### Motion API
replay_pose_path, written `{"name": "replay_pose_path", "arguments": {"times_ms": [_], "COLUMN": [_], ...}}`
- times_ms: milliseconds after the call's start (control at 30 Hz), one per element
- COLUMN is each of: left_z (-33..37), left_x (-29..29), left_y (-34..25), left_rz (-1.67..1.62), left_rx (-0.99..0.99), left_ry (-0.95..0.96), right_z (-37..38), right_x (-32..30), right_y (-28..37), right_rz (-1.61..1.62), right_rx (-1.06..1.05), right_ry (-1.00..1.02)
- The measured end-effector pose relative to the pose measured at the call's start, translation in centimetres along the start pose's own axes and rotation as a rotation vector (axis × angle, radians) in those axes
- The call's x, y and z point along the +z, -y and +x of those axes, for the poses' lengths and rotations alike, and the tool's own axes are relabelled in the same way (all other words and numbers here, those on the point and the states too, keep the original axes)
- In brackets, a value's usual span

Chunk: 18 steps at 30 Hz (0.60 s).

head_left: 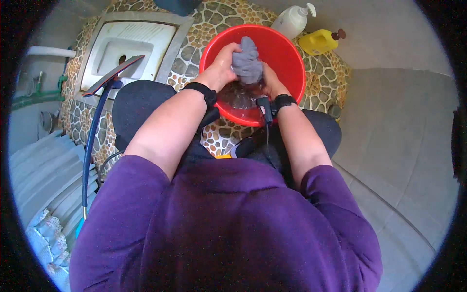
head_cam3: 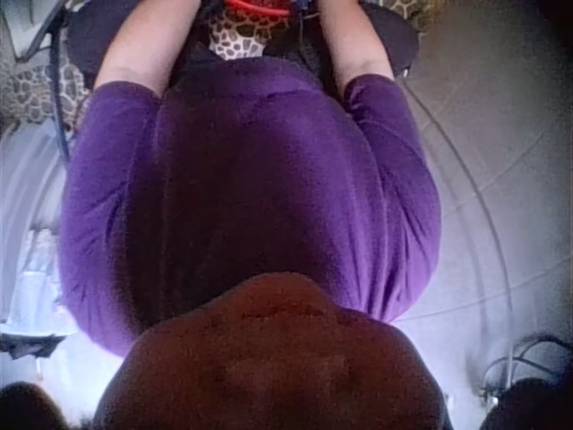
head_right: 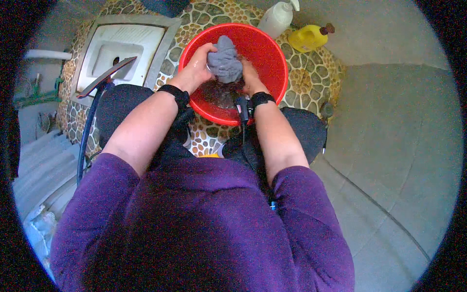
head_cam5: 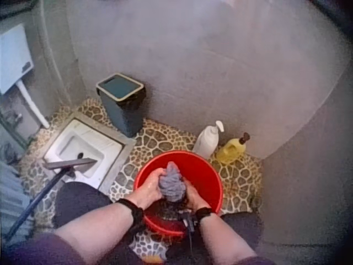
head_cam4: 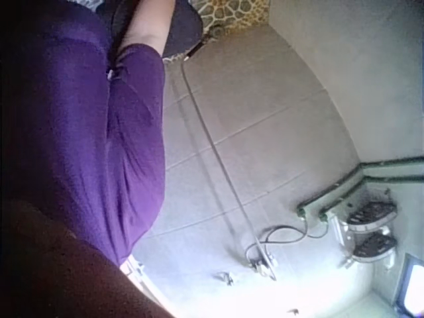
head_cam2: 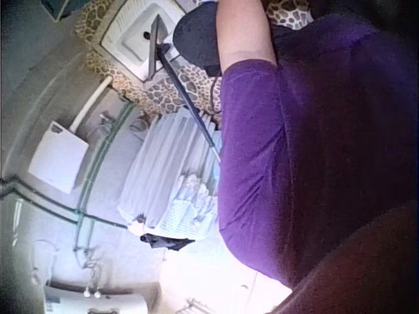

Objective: Washing and rinsing a gray cloth in a red bucket filled with water inside a bathroom.

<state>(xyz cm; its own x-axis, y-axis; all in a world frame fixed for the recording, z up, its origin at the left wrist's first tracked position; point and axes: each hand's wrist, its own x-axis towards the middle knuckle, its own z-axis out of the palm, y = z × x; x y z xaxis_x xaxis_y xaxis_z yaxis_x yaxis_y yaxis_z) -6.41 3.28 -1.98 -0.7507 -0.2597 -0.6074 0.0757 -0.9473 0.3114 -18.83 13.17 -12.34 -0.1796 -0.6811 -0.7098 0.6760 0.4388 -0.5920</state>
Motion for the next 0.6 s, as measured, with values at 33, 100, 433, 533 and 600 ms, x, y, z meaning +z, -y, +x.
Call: {"name": "replay_pose_path", "arguments": {"times_ms": [33, 100, 433, 533, 600], "left_z": [-0.2, -0.4, 1.0, 2.2, 2.9], "left_x": [-0.1, -0.2, -2.4, -3.3, -5.4], "left_y": [-0.1, -0.4, -1.6, -0.2, 0.3], "left_rz": [-0.022, -0.077, -0.149, 0.256, 0.645], "left_rx": [0.002, -0.028, 0.112, 0.310, 0.311], "left_ry": [0.049, 0.109, -0.034, -0.311, -0.401], "right_z": [0.1, -0.4, -1.7, -2.0, -2.2], "right_x": [0.6, 0.7, 1.2, 0.3, 1.5], "right_y": [-0.2, -0.2, 0.6, 1.5, 2.3], "right_rz": [0.103, 0.151, 0.376, 0.404, 0.408], "right_rx": [0.055, 0.034, -0.058, -0.116, -0.040], "right_ry": [0.031, 0.059, -0.022, -0.045, -0.075]}}
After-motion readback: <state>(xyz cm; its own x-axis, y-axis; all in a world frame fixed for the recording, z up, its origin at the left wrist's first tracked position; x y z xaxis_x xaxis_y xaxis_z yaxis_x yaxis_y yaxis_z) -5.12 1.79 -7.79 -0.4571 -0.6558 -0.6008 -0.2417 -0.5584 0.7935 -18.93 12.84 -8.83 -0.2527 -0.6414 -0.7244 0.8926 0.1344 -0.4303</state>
